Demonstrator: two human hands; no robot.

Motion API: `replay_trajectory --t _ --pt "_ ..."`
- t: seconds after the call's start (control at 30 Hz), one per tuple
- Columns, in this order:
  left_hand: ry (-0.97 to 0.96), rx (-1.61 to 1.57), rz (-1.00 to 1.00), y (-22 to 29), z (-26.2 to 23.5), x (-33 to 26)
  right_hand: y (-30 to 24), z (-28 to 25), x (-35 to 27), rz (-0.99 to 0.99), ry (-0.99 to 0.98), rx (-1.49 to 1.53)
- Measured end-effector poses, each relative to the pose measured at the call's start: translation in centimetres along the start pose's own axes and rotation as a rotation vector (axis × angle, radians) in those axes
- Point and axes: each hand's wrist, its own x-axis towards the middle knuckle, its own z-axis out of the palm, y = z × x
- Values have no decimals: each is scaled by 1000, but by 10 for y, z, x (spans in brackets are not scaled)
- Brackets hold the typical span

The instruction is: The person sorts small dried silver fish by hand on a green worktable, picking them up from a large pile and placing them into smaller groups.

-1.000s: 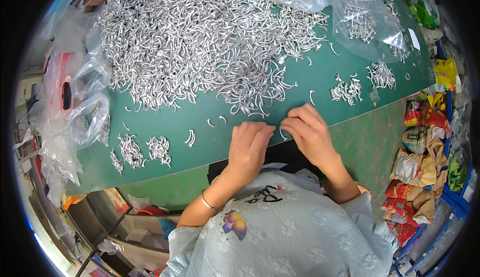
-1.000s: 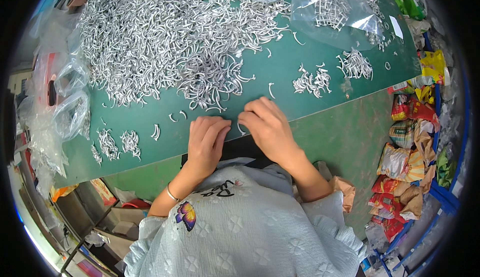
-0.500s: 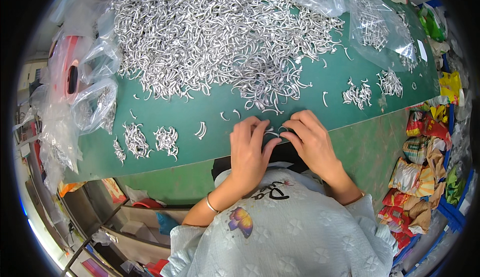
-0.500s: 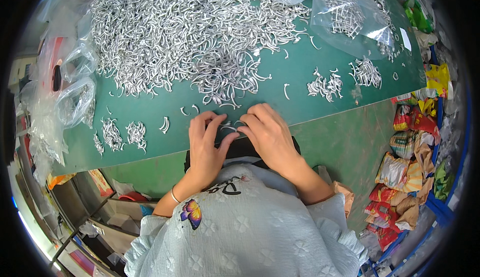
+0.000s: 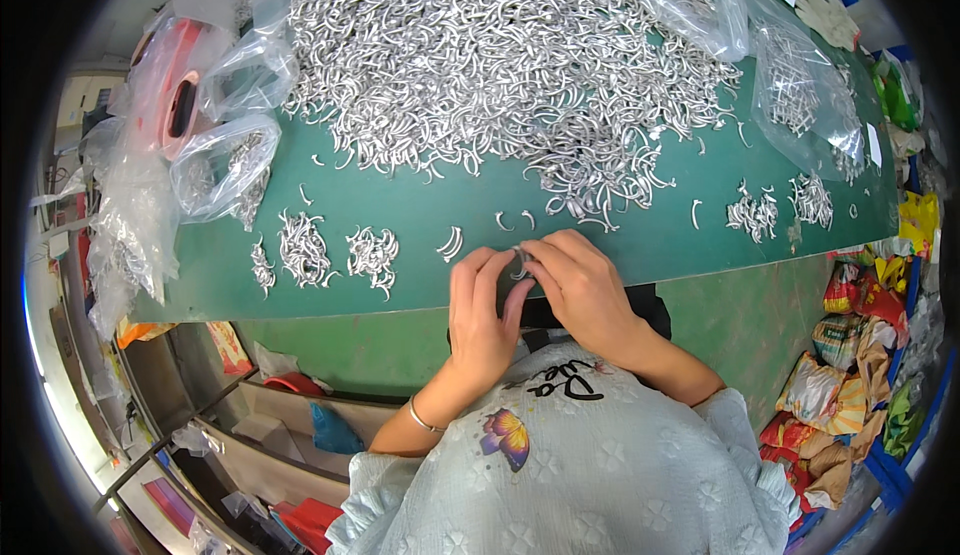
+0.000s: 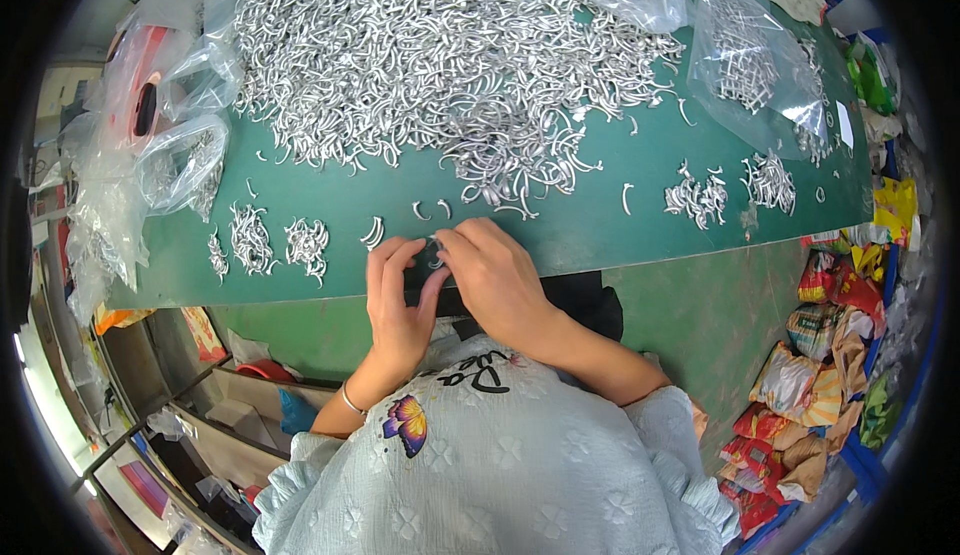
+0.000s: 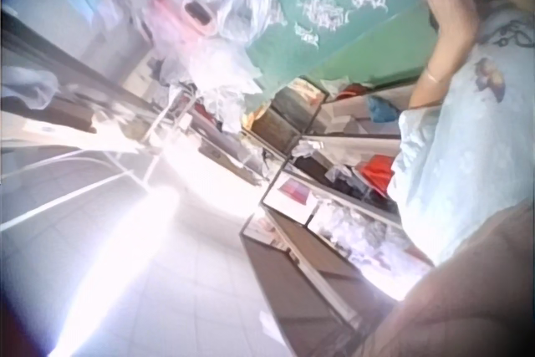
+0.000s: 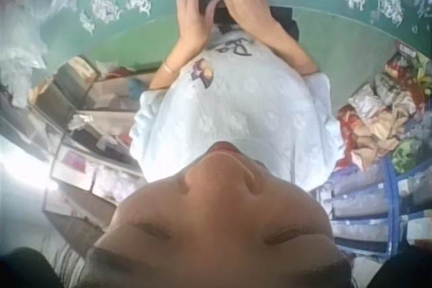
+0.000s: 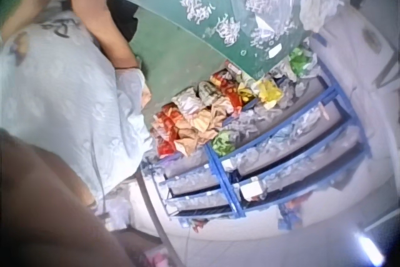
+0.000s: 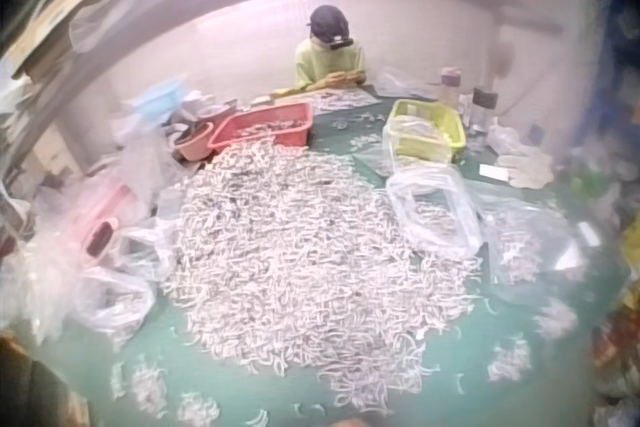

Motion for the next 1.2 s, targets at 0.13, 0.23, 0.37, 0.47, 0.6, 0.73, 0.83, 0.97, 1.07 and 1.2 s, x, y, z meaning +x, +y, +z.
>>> replay_trajectory --t 0.13,0.23,0.37,0.47,0.6,0.73,0.83,0.97,1.07,1.2 --pt "-94 180 133 -1 -7 1 1 3 7 38 -49 165" --pt "-91 197 124 -13 -9 5 3 -10 9 77 22 98" --pt "-26 261 80 -23 -16 12 -3 -10 22 -117 112 -227" --pt "21 274 56 -25 -21 16 2 8 32 -168 82 -327" --pt "48 239 58 -22 -20 18 9 3 24 -241 -43 -320" --pt "-54 165 147 -10 -7 19 11 -16 8 -174 -99 -219" --pt "-178 130 162 -2 1 15 13 -29 6 -81 -16 -185" --pt "-184 4 135 -7 6 12 13 -21 22 -36 114 -360" --pt "-132 3 130 1 0 14 16 -21 20 -44 67 -380" --pt "-146 14 120 -3 -8 8 27 -35 4 -110 16 -322"
